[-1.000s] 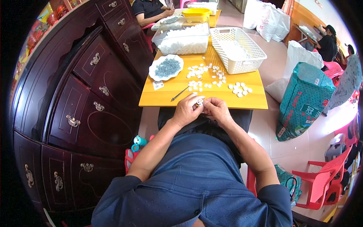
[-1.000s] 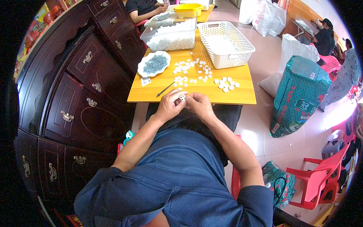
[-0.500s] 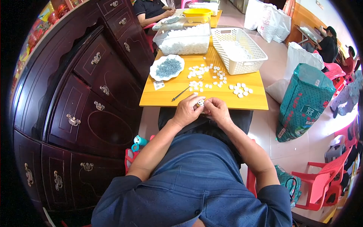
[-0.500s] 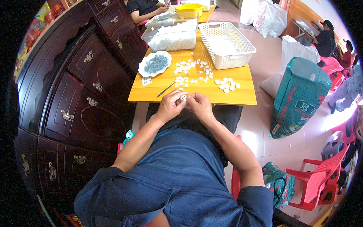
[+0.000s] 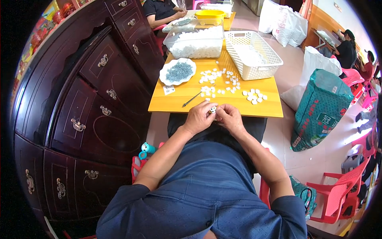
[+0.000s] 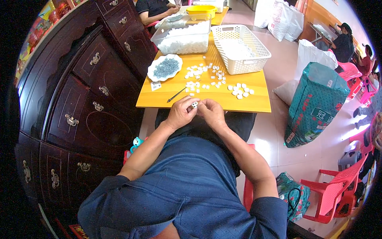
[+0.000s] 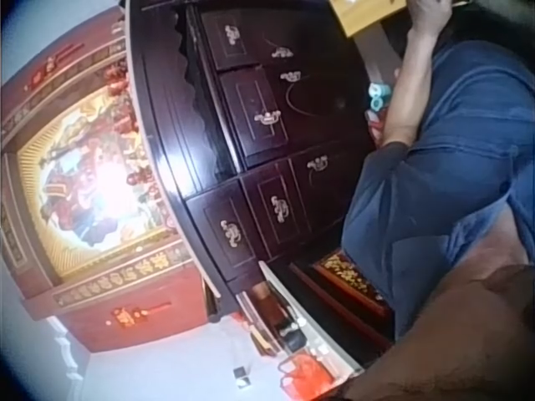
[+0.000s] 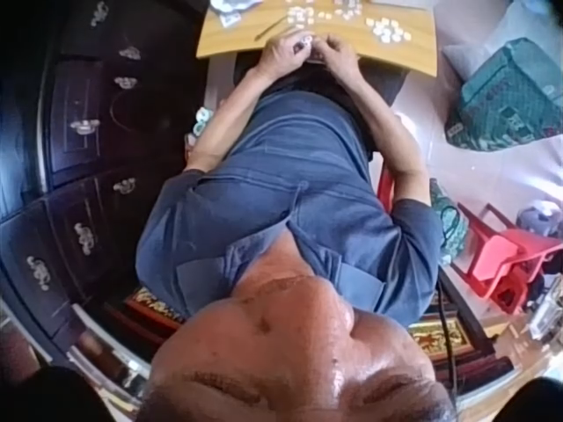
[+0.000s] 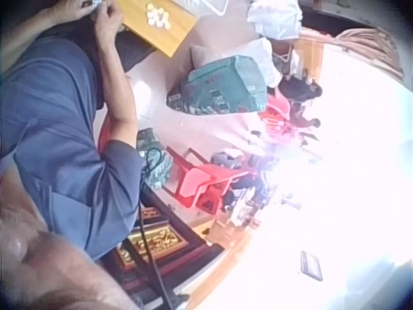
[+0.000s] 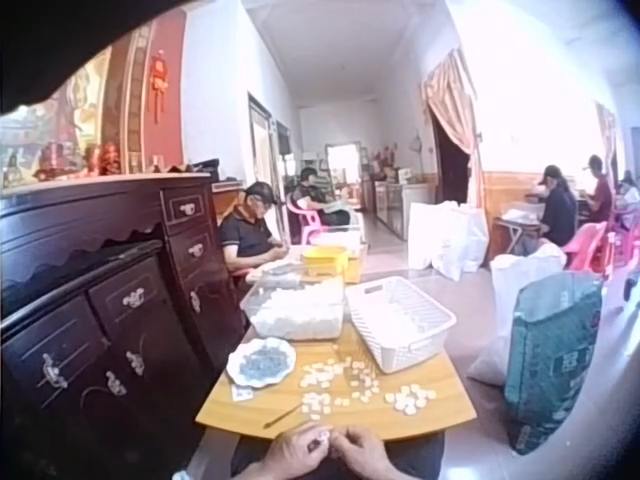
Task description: Assembling small white plastic components by inserting metal pins by hand.
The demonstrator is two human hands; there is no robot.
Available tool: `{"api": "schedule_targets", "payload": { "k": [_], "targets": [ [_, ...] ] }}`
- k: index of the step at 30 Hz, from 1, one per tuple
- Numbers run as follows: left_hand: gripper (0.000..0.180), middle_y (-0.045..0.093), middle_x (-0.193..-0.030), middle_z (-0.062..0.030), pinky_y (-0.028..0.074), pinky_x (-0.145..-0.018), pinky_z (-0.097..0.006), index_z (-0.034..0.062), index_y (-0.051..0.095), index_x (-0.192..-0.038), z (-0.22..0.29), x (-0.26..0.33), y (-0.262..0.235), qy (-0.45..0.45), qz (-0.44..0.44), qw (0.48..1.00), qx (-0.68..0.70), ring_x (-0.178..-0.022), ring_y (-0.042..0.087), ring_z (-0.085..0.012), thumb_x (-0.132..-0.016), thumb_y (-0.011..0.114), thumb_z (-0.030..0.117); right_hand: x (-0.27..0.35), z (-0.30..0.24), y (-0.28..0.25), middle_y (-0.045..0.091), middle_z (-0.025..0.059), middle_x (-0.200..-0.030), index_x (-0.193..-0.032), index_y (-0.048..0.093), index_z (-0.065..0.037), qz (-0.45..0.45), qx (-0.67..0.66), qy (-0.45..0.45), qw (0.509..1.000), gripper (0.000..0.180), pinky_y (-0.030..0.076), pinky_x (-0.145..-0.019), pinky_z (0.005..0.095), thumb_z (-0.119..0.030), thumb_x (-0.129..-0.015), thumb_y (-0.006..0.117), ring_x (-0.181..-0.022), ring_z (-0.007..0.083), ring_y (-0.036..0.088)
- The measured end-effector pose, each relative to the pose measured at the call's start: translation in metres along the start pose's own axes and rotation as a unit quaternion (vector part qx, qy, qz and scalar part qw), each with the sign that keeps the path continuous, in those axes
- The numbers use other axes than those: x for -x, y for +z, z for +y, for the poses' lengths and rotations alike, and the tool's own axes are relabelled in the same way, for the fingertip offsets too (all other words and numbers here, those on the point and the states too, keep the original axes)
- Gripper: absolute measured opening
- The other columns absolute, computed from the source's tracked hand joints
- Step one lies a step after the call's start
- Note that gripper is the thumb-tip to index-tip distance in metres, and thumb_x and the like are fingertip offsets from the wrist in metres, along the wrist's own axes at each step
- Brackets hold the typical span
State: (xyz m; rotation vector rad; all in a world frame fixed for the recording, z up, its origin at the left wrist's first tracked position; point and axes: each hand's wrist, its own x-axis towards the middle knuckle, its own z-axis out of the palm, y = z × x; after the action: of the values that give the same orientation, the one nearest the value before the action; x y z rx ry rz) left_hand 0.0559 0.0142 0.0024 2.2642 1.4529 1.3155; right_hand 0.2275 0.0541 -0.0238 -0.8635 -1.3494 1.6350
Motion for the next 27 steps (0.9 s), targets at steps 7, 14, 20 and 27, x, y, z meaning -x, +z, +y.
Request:
{"api": "schedule_targets", "payload": {
  "k": [7, 14, 20, 27],
  "targets": [
    [0.031, 0.070, -0.095, -0.0124, 0.055, -0.066, -0.034, -0.0003, 0.070, -0.116, -0.002, 0.002, 0.000, -0.003, -0.008, 1.000, -0.002, -0.070, 0.067, -0.0235, -0.085, 0.073, 0.002, 0.003, -0.006, 0.001, 0.060, -0.0009, -0.077, -0.095, 0.066, -0.005, -0.012, -0.006, 0.010, 1.000, 0.021, 0.039, -0.054, 0.0212, -0.024, -0.105, 0.064, -0.063, 0.0066, 0.051],
    [0.029, 0.071, -0.099, -0.0142, 0.057, -0.075, -0.042, 0.0029, 0.071, -0.114, 0.001, 0.000, -0.004, -0.027, -0.042, 0.999, -0.011, -0.086, 0.070, -0.0350, -0.086, 0.073, 0.012, 0.005, -0.014, -0.001, 0.060, -0.0024, -0.074, -0.095, 0.067, -0.007, -0.034, -0.053, 0.071, 0.995, 0.023, 0.033, -0.049, 0.0194, -0.027, -0.106, 0.063, -0.057, 0.0050, 0.047],
    [0.029, 0.072, -0.099, -0.0143, 0.058, -0.075, -0.041, 0.0036, 0.072, -0.112, 0.003, 0.000, -0.002, -0.030, -0.020, 0.999, -0.013, -0.085, 0.071, -0.0351, -0.085, 0.073, 0.013, 0.003, -0.009, 0.001, 0.060, -0.0029, -0.072, -0.091, 0.069, -0.009, -0.021, -0.068, 0.063, 0.995, 0.022, 0.033, -0.049, 0.0184, -0.026, -0.104, 0.065, -0.058, 0.0046, 0.050],
    [0.029, 0.073, -0.094, -0.0136, 0.057, -0.067, -0.036, 0.0011, 0.073, -0.112, 0.001, 0.001, 0.000, -0.004, 0.006, 1.000, -0.021, -0.074, 0.071, -0.0268, -0.085, 0.076, 0.011, 0.006, -0.017, 0.003, 0.062, -0.0007, -0.072, -0.085, 0.070, -0.004, 0.002, -0.072, 0.086, 0.994, 0.020, 0.040, -0.060, 0.0238, -0.019, -0.099, 0.065, -0.065, 0.0080, 0.053]
  ]
}}
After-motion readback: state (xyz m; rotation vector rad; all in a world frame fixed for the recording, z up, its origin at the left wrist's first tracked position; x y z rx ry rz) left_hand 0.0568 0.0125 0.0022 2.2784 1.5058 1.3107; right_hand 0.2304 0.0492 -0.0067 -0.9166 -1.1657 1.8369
